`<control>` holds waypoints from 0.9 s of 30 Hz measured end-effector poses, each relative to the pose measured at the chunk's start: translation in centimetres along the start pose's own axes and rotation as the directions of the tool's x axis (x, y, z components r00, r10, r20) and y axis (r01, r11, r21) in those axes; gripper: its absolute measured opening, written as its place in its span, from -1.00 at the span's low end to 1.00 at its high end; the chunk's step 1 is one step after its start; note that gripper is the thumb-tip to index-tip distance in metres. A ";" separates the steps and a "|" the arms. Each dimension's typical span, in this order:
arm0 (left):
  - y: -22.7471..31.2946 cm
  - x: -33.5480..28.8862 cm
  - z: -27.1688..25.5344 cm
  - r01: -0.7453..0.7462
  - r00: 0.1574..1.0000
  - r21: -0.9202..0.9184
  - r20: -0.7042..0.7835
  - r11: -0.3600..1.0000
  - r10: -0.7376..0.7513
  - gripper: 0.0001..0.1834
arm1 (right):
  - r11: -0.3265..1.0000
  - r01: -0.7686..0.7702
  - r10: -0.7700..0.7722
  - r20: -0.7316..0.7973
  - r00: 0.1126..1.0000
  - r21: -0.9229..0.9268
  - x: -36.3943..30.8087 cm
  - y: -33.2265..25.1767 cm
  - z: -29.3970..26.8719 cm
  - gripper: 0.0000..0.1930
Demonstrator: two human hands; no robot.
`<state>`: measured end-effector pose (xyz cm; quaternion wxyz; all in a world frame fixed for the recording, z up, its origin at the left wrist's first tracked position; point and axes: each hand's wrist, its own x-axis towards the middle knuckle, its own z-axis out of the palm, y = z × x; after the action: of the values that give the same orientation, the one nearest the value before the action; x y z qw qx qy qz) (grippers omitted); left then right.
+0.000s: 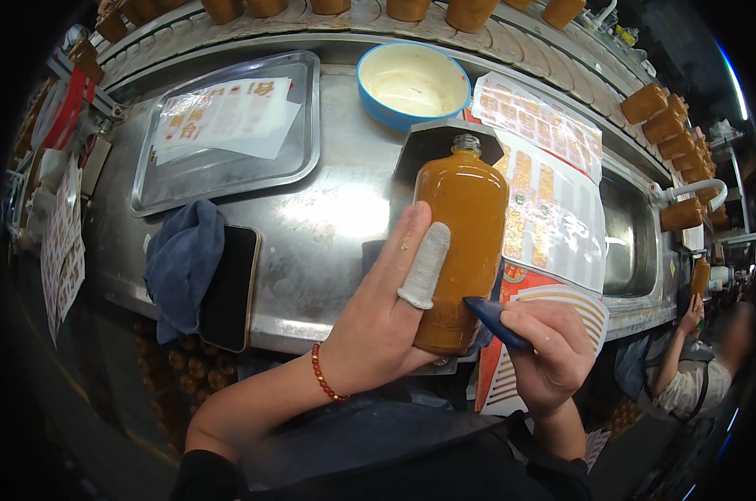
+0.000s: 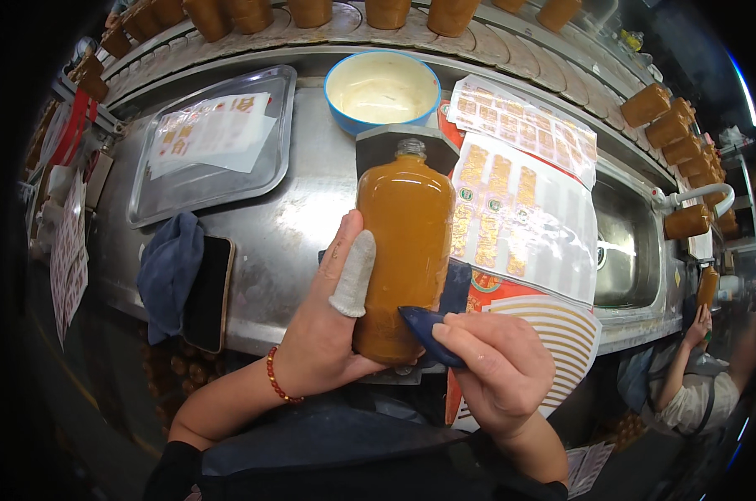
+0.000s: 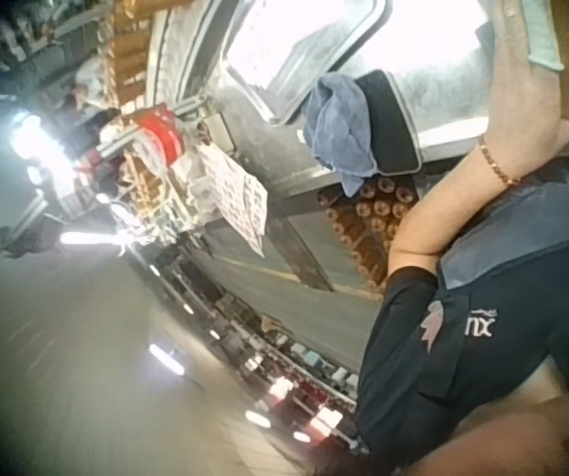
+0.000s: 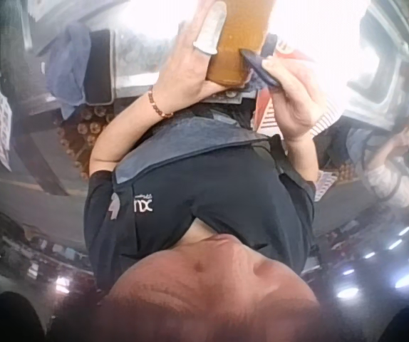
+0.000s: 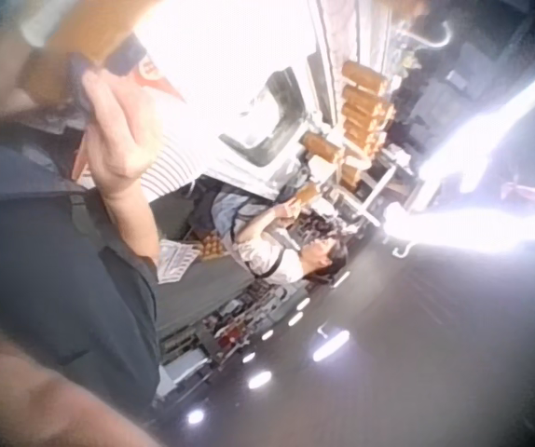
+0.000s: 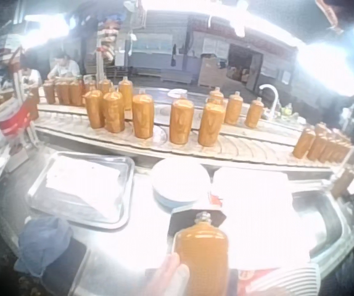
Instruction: The person wipes a brown bottle with a blue cloth, then applies a sticker label to the bottle's surface. The person smooths the label and continues wiping the bottle before placing it on a nearby conveyor belt.
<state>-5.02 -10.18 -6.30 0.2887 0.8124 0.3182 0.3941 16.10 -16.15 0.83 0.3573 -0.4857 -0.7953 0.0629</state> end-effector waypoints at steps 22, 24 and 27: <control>-1.8 -1.1 1.1 -0.011 0.999 -0.112 -0.038 0.994 0.007 0.40 | 0.996 0.085 -0.081 0.099 0.992 -0.039 1.3 0.9 -1.4 -0.62; -1.8 -1.1 1.0 0.002 0.999 -0.122 -0.034 0.993 -0.007 0.41 | 0.994 0.097 -0.091 0.104 0.990 -0.045 1.2 0.9 -1.1 -0.65; -2.7 -1.4 1.3 -0.029 0.998 -0.144 -0.054 0.989 0.022 0.42 | 0.986 0.162 -0.164 0.160 0.973 0.030 0.7 -0.4 -0.5 -0.66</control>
<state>-5.38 -9.78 -9.61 0.3332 0.7828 0.2859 0.4410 15.94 -15.85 1.71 0.2995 -0.4092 -0.8582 0.0792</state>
